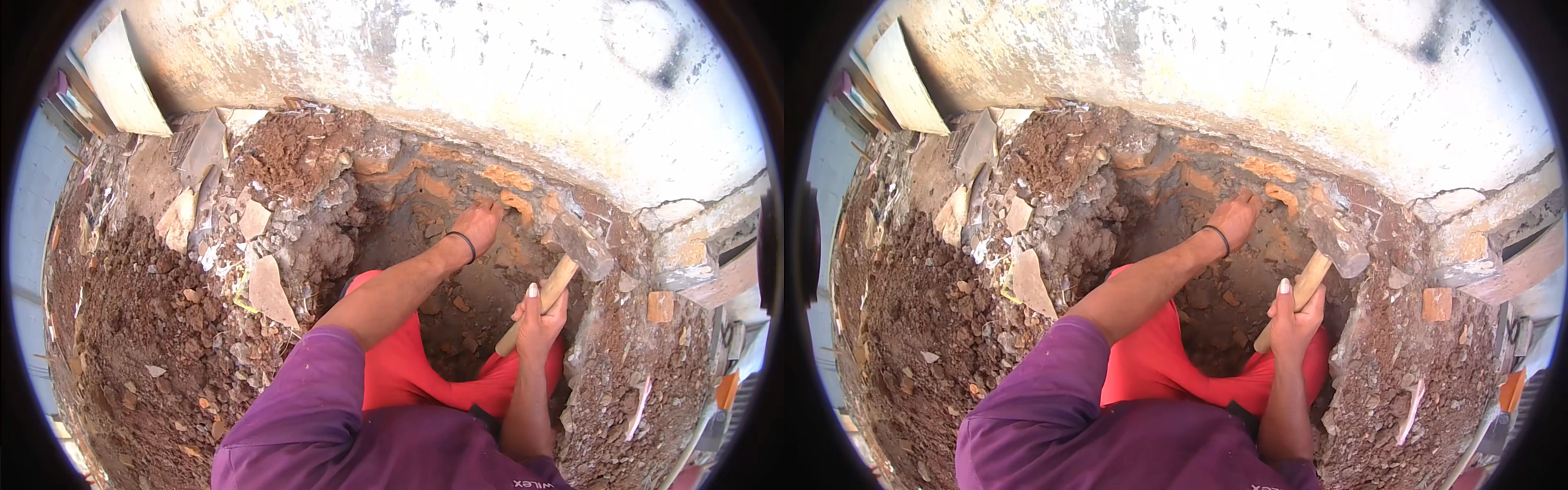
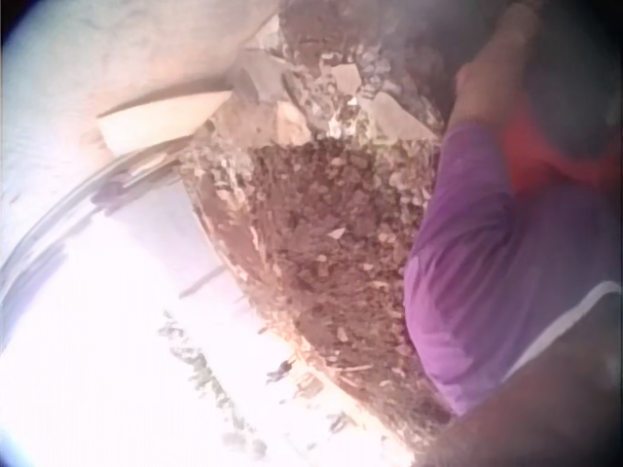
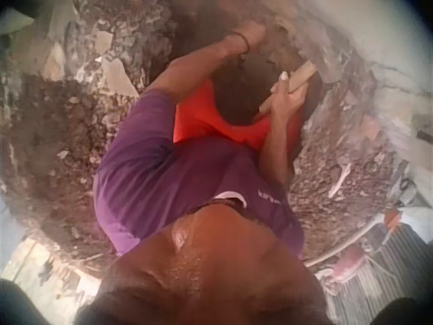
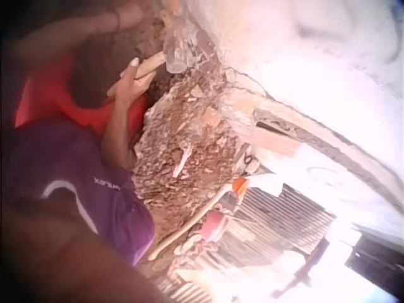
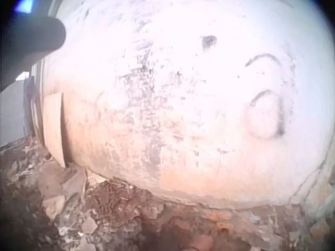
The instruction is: The person uses a hammer to break bricks and loosen soil inside a hole in the ground, removing pieces of debris by hand.
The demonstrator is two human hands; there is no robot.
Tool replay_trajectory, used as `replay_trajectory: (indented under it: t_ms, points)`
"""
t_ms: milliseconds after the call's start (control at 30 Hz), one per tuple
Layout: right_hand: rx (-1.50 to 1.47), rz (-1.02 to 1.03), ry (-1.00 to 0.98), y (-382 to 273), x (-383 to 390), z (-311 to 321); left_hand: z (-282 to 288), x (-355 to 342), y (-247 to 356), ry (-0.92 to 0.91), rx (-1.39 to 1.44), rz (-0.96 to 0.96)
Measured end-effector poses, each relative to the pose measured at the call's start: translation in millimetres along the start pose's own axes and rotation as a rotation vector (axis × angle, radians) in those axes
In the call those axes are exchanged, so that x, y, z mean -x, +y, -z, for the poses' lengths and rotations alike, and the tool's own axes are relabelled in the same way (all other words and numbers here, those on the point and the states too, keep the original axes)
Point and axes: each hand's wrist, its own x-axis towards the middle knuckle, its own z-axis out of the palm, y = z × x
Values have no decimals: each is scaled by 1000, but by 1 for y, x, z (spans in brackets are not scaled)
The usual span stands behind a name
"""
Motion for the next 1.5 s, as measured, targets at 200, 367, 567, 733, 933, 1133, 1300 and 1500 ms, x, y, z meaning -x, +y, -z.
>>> replay_trajectory:
  t_ms: [200, 367, 567, 733, 933, 1133, 1300, 1500]
  points:
    - [-34, 346, 13, -16, 6, 6, 5, 0, -9, 72, 129, 7]
    - [-84, 424, 62, 11, 17, -17, 12, 7, -16, 70, 194, -32]
    - [132, -74, -57, -9, 6, -22, 3, 15, -30, 123, 184, -80]
    - [-207, 624, 77, -53, 11, -17, 3, 9, -20, 92, 144, -74]
    - [304, -213, -198, 21, -8, -22, -2, 9, -19, 81, 180, -53]
    - [-147, 462, 26, -53, -1, -2, 14, -2, -9, 13, 101, 50]
    - [-130, 456, 34, -19, -3, -6, 8, -12, 3, 39, 112, 58]
    - [103, -169, -56, -13, -12, -28, 4, -5, -16, 126, 9, 8]
